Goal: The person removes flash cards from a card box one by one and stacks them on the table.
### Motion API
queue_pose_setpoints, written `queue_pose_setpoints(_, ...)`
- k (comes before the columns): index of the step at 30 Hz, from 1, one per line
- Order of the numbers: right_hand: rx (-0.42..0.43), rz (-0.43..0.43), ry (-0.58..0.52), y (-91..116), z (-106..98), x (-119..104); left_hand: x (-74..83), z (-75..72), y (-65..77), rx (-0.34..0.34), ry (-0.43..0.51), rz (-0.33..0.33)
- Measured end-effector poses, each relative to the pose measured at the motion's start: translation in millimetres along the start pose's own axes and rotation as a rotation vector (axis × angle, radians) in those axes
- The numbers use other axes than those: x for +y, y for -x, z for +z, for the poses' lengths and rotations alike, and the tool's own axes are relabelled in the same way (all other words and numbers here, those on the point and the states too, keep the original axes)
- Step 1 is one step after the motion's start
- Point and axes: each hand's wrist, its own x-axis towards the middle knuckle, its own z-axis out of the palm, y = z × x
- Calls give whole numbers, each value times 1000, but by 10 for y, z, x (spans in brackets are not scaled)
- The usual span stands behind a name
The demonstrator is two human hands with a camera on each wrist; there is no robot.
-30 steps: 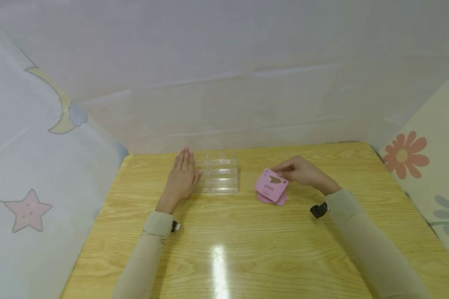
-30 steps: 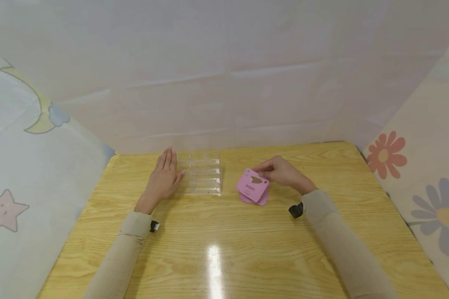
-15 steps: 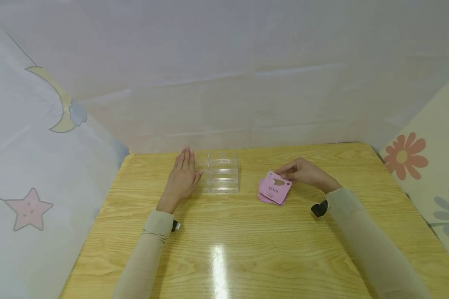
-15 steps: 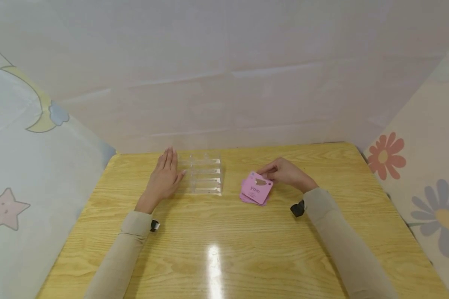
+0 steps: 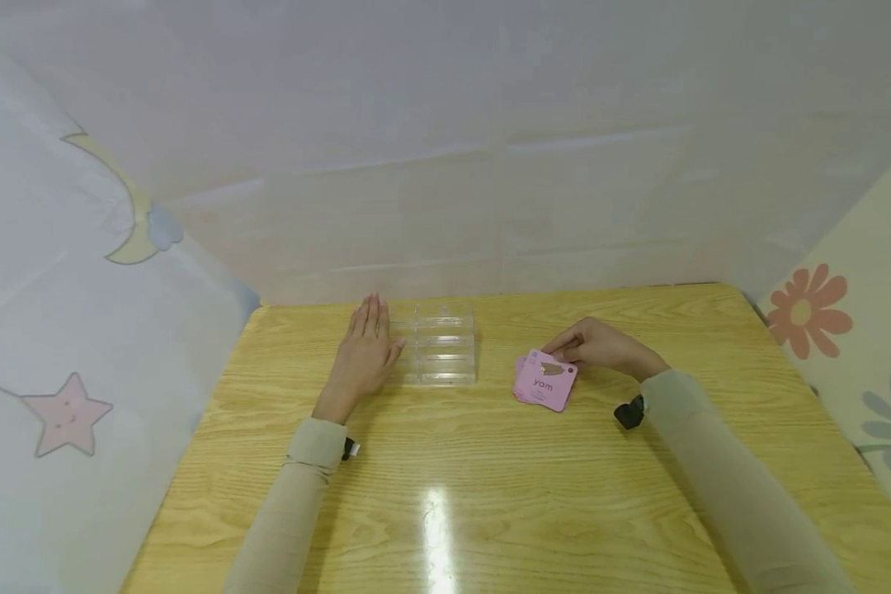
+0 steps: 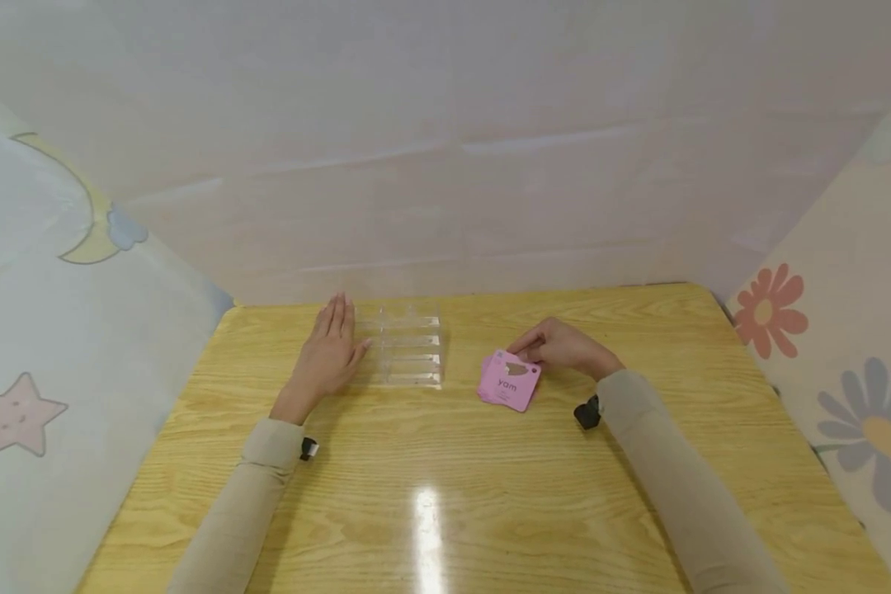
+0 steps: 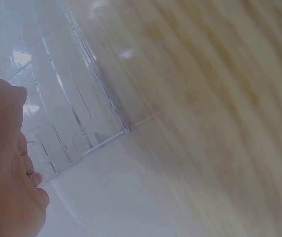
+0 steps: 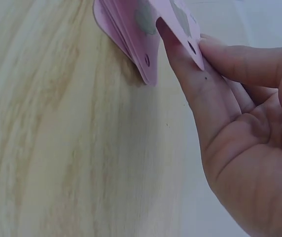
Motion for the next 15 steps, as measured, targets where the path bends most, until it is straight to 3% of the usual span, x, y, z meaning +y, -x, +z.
queue_pose_setpoints(15, 33, -11, 88, -46, 46, -18, 9, -1, 6, -6, -11, -6)
